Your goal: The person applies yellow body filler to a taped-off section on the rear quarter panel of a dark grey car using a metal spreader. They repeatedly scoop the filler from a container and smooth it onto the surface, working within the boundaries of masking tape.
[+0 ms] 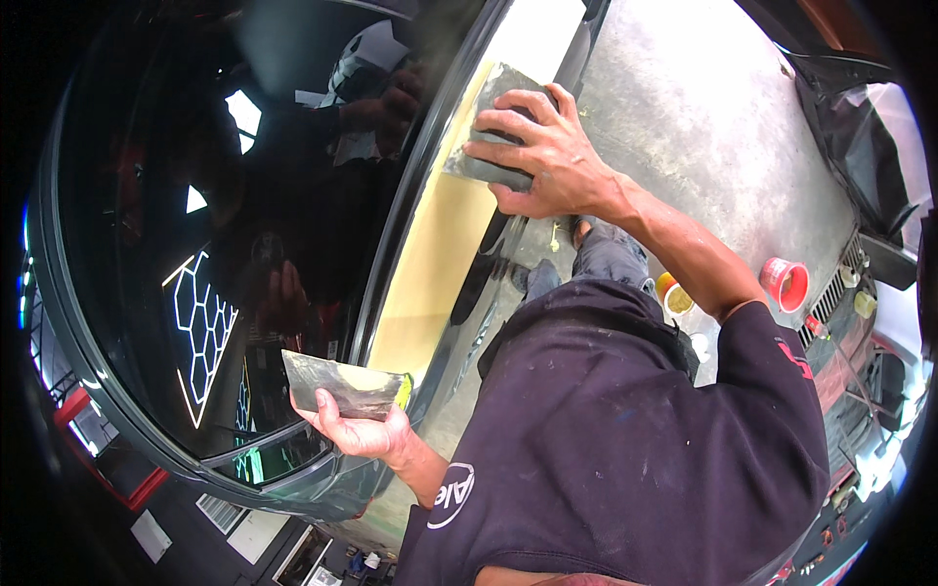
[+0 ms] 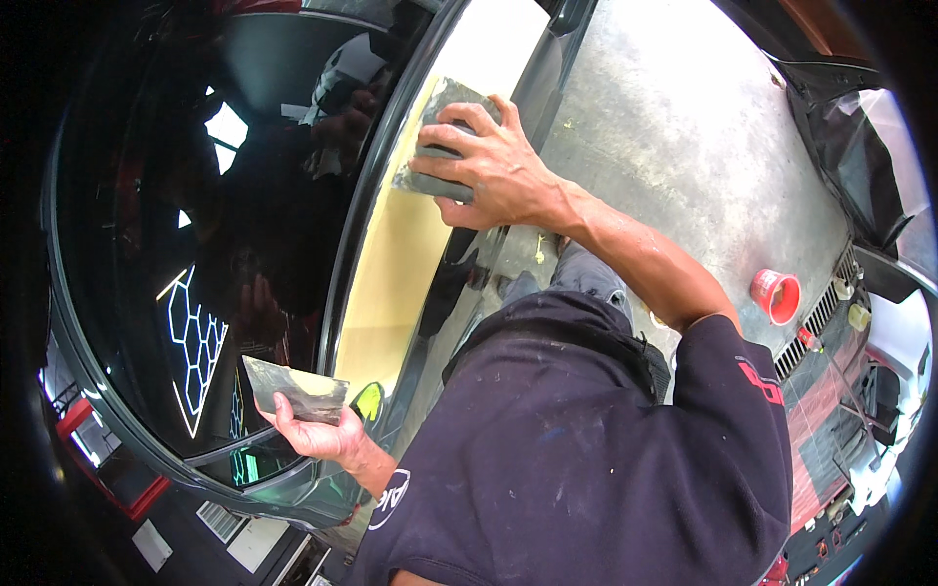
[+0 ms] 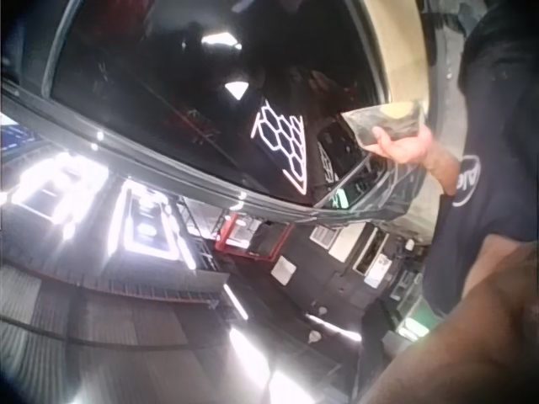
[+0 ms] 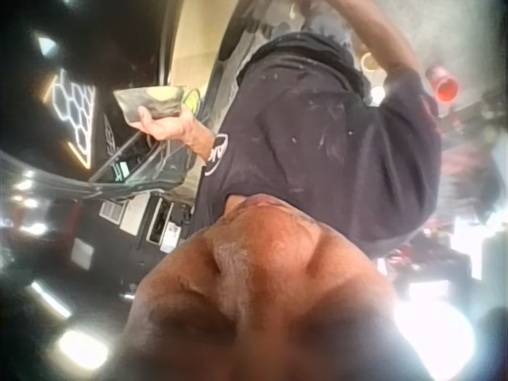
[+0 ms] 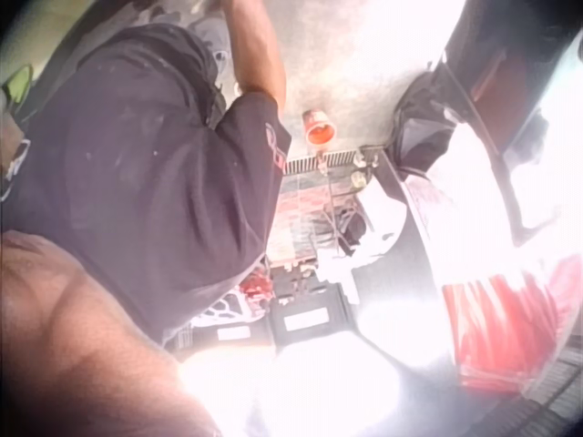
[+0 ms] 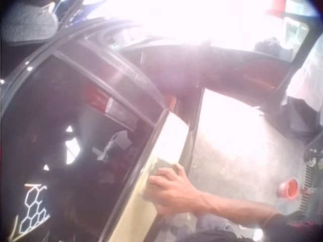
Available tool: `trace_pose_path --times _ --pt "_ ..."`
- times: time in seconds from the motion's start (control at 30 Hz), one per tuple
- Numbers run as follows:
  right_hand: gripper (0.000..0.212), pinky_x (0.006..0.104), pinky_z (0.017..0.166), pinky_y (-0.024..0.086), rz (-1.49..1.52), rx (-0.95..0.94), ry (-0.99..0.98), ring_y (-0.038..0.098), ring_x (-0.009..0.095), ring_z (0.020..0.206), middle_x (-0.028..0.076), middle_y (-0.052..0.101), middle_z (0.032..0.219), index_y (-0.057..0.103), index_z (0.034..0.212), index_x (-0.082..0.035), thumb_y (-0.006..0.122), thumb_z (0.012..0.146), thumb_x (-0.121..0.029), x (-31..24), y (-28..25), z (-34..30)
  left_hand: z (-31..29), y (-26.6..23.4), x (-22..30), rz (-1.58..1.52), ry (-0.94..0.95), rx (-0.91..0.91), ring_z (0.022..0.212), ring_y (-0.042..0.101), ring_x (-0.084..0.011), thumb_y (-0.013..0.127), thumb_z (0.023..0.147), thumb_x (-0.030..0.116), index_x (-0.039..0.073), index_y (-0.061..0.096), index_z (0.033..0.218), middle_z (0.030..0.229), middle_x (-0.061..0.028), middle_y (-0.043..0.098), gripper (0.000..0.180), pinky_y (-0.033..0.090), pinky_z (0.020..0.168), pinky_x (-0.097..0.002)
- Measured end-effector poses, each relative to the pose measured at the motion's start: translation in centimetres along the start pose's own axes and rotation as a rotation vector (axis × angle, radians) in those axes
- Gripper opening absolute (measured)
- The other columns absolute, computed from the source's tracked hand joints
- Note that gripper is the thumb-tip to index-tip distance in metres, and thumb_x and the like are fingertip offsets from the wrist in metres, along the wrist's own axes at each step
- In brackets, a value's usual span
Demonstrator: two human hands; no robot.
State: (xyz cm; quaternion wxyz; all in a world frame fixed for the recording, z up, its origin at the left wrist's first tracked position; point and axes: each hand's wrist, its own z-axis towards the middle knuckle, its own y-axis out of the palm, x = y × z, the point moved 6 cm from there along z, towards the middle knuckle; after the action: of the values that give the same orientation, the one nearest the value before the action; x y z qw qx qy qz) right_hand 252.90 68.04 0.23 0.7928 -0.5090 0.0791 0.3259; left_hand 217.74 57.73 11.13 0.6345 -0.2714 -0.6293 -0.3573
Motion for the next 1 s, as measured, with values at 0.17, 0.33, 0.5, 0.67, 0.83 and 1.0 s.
trace_pose_path --times 0.17,0.33,0.5,0.67,0.83,1.0 --pt "0.051 0.0631 0.112 0.028 0.011 -0.019 0.000 0.047 0.028 0.134 0.001 0.059 0.137 0.074 0.124 -0.028 0.077 0.073 -0.028 1.8 -0.2 0.4 0.2 2.2 -0.4 0.009 -0.016 -0.046 0.123 0.057 -0.0283 0.065 0.093 0.023 0.006 0.054 0.139 0.132 -0.0128 0.060 0.051 0.045 0.108 -0.0438" --pt "0.051 0.0614 0.112 0.030 -0.037 0.060 0.014 0.046 0.028 0.135 0.001 0.060 0.137 0.074 0.125 -0.028 0.077 0.075 -0.028 3.9 -1.3 1.4 -0.3 4.2 -0.5 0.020 -0.035 -0.017 0.121 0.059 -0.0272 0.065 0.093 0.023 0.006 0.055 0.138 0.130 -0.0124 0.061 0.049 0.045 0.106 -0.0426" --pt "0.050 0.0602 0.112 0.030 0.011 0.003 -0.015 0.044 0.029 0.136 0.001 0.059 0.139 0.073 0.127 -0.028 0.078 0.077 -0.030 5.5 -1.1 1.2 -0.4 5.5 -0.7 0.051 -0.030 -0.029 0.121 0.058 -0.0263 0.065 0.093 0.023 0.007 0.055 0.138 0.130 -0.0117 0.061 0.049 0.046 0.105 -0.0419" --pt "0.049 0.0609 0.113 0.029 0.020 0.068 -0.017 0.046 0.027 0.136 0.000 0.060 0.137 0.076 0.123 -0.028 0.078 0.074 -0.028 7.3 -0.9 2.1 -0.5 6.3 -0.9 0.205 0.092 -0.086 0.123 0.056 -0.0263 0.064 0.092 0.022 0.003 0.054 0.138 0.133 -0.0133 0.057 0.050 0.046 0.106 -0.0412" --pt "0.049 0.0601 0.114 0.029 0.021 0.028 -0.022 0.046 0.027 0.136 0.000 0.060 0.138 0.075 0.124 -0.029 0.078 0.074 -0.028 8.3 -2.0 2.2 -0.4 7.8 -1.3 0.069 -0.054 -0.059 0.120 0.058 -0.0262 0.066 0.093 0.023 0.007 0.054 0.139 0.130 -0.0113 0.060 0.050 0.046 0.105 -0.0414" --pt "0.047 0.0588 0.115 0.029 0.029 -0.009 -0.012 0.045 0.028 0.136 0.000 0.060 0.138 0.077 0.122 -0.028 0.077 0.075 -0.029 10.7 -1.6 2.1 -0.5 9.3 -1.5 0.137 -0.018 -0.087 0.120 0.058 -0.0261 0.066 0.093 0.023 0.007 0.054 0.140 0.130 -0.0109 0.060 0.051 0.045 0.105 -0.0415"
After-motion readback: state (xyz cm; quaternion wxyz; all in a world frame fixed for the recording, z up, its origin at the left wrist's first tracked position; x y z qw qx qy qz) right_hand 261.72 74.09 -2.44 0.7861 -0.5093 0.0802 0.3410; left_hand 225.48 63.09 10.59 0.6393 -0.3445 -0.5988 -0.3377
